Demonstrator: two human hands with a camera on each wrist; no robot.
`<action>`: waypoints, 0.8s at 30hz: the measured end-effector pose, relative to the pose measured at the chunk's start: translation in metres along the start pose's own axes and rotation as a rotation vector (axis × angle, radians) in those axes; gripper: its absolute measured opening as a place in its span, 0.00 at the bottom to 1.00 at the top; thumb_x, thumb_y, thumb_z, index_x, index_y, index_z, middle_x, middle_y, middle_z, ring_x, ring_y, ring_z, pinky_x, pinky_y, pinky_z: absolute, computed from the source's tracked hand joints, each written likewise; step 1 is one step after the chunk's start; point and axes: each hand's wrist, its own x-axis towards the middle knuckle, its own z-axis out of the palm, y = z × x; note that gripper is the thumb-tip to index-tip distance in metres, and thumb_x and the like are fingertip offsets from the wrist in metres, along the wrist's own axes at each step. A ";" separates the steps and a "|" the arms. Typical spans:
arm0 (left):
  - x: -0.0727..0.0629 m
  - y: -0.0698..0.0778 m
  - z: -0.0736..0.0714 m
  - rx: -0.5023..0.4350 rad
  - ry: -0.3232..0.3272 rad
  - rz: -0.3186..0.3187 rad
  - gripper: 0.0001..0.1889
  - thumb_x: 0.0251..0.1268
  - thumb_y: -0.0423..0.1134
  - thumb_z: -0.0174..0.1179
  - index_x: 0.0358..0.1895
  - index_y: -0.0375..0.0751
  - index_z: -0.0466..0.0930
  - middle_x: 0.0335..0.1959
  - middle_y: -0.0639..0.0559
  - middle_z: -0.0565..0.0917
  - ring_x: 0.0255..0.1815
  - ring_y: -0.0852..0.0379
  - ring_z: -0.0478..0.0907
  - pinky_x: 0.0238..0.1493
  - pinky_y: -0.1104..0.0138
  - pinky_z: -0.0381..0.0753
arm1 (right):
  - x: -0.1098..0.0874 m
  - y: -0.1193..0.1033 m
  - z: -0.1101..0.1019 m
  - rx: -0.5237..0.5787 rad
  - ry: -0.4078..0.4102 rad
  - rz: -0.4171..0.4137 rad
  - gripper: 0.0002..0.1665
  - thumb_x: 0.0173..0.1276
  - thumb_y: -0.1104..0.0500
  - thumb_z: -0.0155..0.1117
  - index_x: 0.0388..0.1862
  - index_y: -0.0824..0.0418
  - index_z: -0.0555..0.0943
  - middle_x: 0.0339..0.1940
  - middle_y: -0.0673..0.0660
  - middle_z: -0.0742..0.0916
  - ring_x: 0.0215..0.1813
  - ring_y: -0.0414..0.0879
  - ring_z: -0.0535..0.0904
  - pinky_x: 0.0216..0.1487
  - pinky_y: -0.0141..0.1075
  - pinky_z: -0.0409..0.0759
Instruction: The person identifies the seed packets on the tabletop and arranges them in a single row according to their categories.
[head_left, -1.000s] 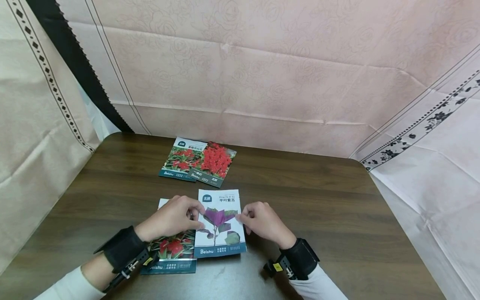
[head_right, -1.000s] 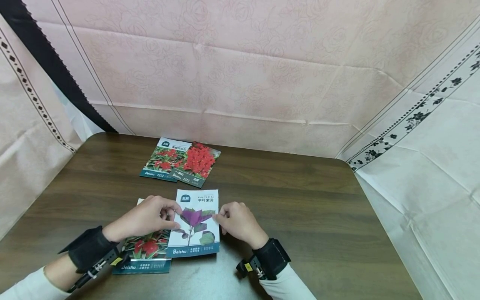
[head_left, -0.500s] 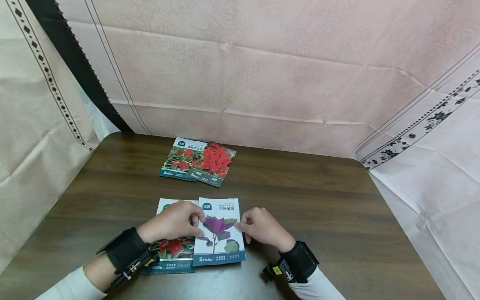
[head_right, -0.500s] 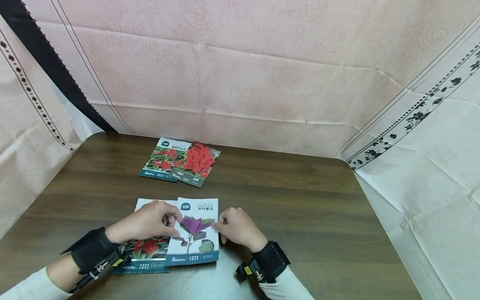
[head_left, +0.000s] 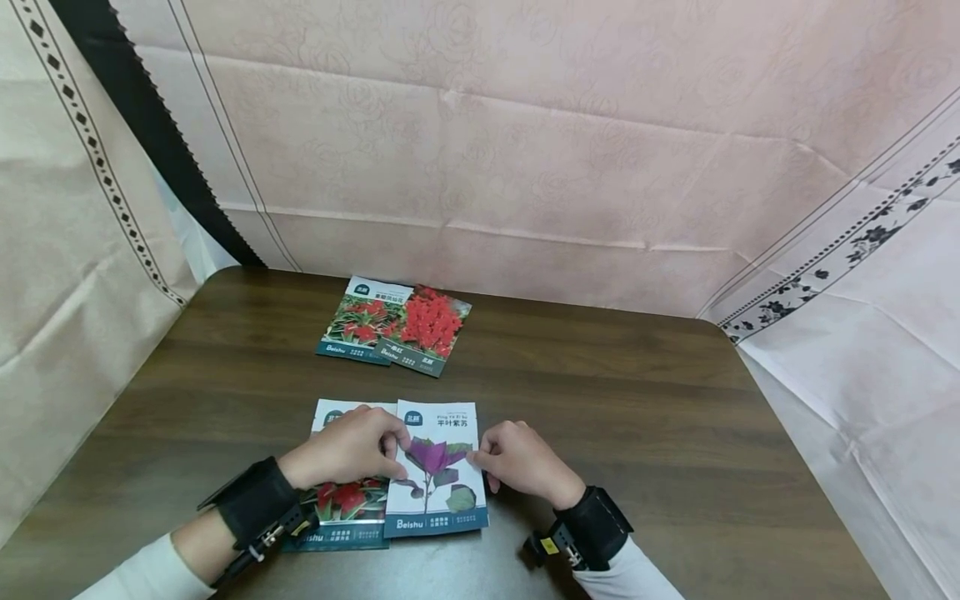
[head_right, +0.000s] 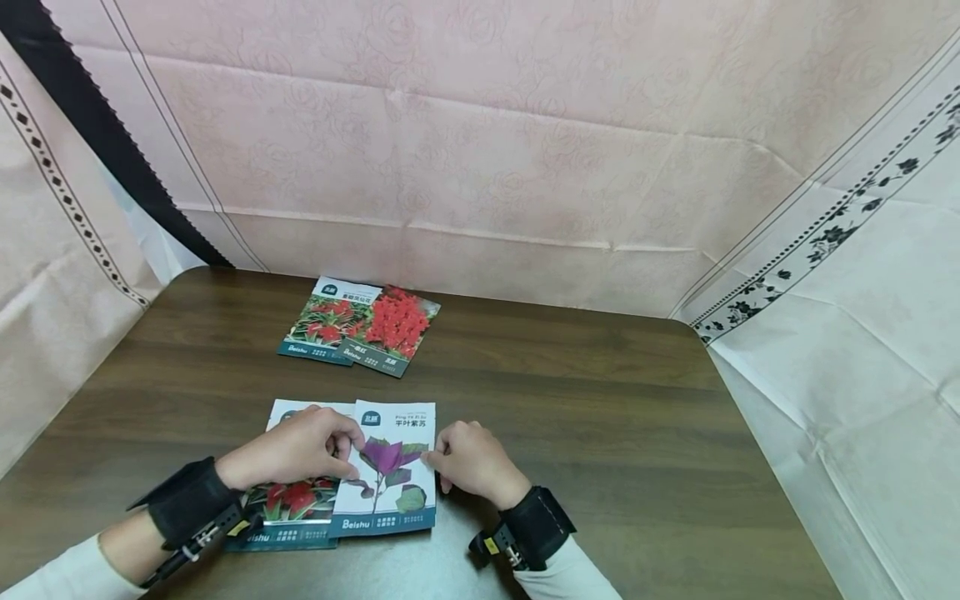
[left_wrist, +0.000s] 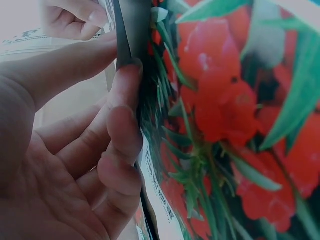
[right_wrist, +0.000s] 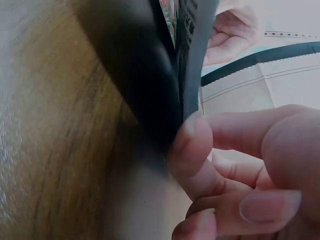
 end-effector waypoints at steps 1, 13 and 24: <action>0.000 0.000 0.000 0.004 0.002 0.001 0.12 0.50 0.44 0.73 0.36 0.46 0.84 0.18 0.60 0.77 0.19 0.62 0.70 0.26 0.69 0.67 | 0.000 0.000 0.001 -0.004 0.001 0.000 0.17 0.69 0.53 0.62 0.19 0.54 0.81 0.11 0.52 0.80 0.17 0.43 0.74 0.24 0.30 0.65; 0.004 -0.002 0.003 0.024 0.002 -0.005 0.12 0.50 0.43 0.73 0.37 0.45 0.84 0.17 0.59 0.75 0.18 0.63 0.69 0.26 0.70 0.66 | 0.001 0.001 0.003 -0.039 0.016 0.005 0.17 0.69 0.52 0.62 0.19 0.54 0.81 0.10 0.48 0.78 0.16 0.43 0.74 0.24 0.30 0.66; 0.006 -0.001 0.006 0.043 0.003 -0.039 0.13 0.49 0.43 0.74 0.37 0.46 0.84 0.16 0.59 0.74 0.18 0.61 0.69 0.25 0.69 0.65 | 0.003 0.004 0.007 -0.060 0.011 0.010 0.18 0.69 0.52 0.62 0.18 0.53 0.80 0.10 0.46 0.78 0.16 0.42 0.73 0.24 0.30 0.66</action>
